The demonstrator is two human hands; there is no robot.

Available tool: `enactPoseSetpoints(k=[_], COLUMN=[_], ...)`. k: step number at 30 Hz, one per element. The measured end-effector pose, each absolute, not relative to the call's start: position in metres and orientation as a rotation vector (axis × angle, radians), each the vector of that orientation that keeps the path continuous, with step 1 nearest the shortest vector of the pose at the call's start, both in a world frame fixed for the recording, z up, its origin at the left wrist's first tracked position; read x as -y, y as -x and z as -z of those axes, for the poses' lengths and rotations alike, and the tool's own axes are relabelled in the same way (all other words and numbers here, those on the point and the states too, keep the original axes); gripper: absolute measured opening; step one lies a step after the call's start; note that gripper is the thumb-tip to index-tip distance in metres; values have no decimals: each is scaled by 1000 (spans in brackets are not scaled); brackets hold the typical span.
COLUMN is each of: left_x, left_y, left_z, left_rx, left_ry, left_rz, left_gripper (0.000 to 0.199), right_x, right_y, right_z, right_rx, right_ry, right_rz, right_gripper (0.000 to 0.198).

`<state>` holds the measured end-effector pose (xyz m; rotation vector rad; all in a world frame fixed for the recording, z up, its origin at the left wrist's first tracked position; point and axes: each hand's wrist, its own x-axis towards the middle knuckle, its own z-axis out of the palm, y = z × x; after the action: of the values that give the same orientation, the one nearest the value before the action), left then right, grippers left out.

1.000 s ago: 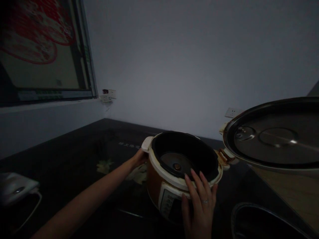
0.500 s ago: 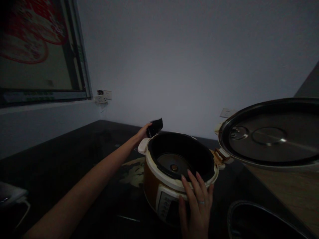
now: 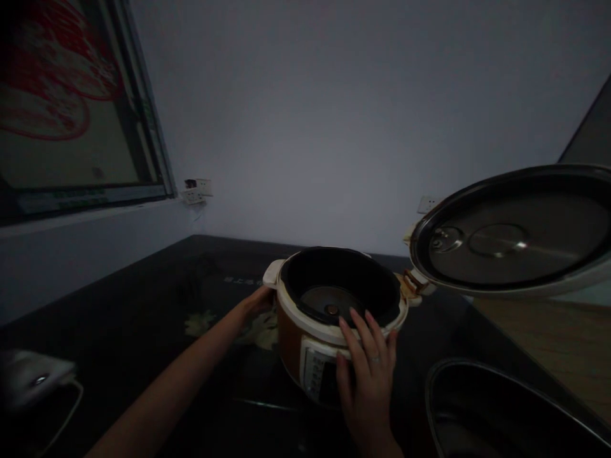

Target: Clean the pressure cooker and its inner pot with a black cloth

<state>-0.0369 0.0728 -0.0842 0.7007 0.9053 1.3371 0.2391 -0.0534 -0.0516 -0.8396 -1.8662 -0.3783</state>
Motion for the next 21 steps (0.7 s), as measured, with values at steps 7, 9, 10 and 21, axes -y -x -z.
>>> enactPoseSetpoints(k=[7, 9, 10, 21], left_x=[-15, 9, 22, 152], left_y=[81, 77, 71, -46], left_z=[34, 6, -8, -58], left_rx=[-1092, -1052, -1004, -836], left_ry=[-450, -454, -473, -441], left_rz=[-1651, -1766, -1828, -1443], left_gripper=[28, 26, 25, 37], right_x=[55, 58, 60, 109], right_y=[-237, -239, -239, -250], right_z=[50, 46, 44, 15], right_rx=[1830, 1848, 1861, 1742], right_ry=[839, 841, 841, 697], right_rz=[324, 267, 235, -171], right_gripper=[48, 47, 46, 41])
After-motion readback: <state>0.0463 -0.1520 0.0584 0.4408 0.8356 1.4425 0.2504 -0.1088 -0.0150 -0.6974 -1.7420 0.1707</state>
